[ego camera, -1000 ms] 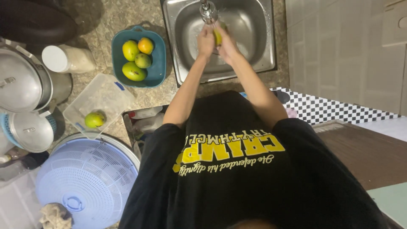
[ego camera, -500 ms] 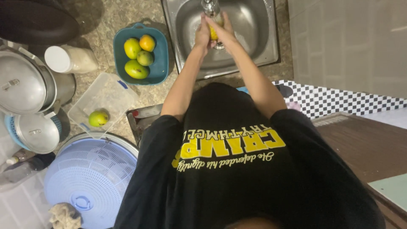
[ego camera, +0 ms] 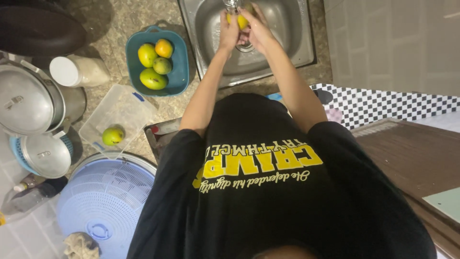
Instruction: The person washes several mangoes one by one under running water in a kitchen sink. They pick up each mango from a blue bowl, rinse it thoroughly, and place it into a clear plastic container on the counter.
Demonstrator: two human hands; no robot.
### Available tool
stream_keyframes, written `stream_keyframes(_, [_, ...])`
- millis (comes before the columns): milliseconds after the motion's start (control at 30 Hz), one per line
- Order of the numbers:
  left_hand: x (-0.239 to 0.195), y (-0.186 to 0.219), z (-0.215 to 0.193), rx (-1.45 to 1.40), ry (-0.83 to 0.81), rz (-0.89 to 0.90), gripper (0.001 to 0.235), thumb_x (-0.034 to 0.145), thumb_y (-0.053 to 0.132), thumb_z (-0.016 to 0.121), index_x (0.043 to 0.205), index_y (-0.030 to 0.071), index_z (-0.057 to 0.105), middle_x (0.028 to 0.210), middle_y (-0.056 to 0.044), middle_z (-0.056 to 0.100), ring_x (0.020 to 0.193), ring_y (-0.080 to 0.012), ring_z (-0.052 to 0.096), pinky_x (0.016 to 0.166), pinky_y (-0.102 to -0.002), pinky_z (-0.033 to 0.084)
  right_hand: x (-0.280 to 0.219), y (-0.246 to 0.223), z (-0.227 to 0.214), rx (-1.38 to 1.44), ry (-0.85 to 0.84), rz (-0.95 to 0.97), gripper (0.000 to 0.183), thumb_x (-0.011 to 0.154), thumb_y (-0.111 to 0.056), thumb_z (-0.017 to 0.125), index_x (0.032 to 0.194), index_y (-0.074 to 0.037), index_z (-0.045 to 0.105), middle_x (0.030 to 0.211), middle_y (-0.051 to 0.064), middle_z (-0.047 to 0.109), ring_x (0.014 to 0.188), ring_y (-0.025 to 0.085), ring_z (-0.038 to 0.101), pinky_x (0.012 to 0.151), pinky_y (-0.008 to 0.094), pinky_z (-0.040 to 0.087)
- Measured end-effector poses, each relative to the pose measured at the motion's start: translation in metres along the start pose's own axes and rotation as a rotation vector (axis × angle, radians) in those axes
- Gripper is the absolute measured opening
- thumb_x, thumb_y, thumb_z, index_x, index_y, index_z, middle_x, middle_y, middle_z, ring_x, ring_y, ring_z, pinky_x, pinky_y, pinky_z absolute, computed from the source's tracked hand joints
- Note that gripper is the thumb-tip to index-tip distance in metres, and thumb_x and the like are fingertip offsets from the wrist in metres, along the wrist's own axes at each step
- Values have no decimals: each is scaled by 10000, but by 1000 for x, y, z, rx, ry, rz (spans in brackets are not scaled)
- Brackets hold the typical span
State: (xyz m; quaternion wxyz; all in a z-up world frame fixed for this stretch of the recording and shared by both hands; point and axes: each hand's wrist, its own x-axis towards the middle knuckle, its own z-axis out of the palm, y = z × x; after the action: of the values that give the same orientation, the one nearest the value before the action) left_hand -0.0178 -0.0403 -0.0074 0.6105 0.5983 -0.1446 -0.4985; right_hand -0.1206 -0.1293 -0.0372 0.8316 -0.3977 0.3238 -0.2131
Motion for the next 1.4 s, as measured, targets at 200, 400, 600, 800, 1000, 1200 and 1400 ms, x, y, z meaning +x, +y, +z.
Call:
stream_keyframes(200, [23,-33,-16,-89,-88,-227,567,1037,618,320,1180,92,474,638,-36,591,444,-109,506,357,-246,338,-13,-51,39,-164,293,250,457,1036,-513,468,1263,-132,575,1049,93,634,841,252,619,594,366,560])
stream_keyframes(400, [13,-3,-12,-204,32,-372,687,906,728,280,1067,135,588,779,-65,642,592,-163,639,489,-301,561,39,27,-15,-636,105,-108,285,1063,-344,522,1201,-103,588,1079,39,689,986,148,665,775,336,598])
stream_keyframes(600, [12,-1,-19,-489,-97,-410,479,933,451,636,1222,71,597,1069,-108,681,940,-234,695,775,-359,650,44,24,-11,-507,153,-282,239,1063,-214,625,1195,-42,726,1094,120,765,947,152,693,743,286,579])
stream_keyframes(800, [16,-27,4,-79,12,175,462,870,183,697,1265,51,497,1156,-139,668,1021,-254,704,858,-383,641,-5,-56,36,-69,171,443,532,1012,-514,440,1388,-139,475,1306,137,595,1098,301,642,820,464,576])
stream_keyframes(1000, [19,-52,2,129,154,438,456,1065,315,579,1395,4,527,1346,-206,583,1240,-296,572,1085,-441,455,3,-20,24,-233,63,437,617,988,-620,427,1386,-150,462,1331,133,578,1274,345,592,967,527,576])
stream_keyframes(1200, [-16,-2,0,-178,193,-133,540,1034,505,355,1503,243,303,1439,-147,467,1251,-312,526,1015,-534,480,7,12,19,26,-3,21,454,943,-243,729,1299,-137,468,1253,112,618,1138,304,647,913,495,588])
stream_keyframes(1400, [6,-32,-4,-96,5,-100,556,1082,529,360,1544,223,325,1419,-269,510,1091,-321,525,846,-501,438,22,11,14,198,309,172,397,976,-366,655,1270,-106,595,1187,116,684,1021,285,682,826,493,594])
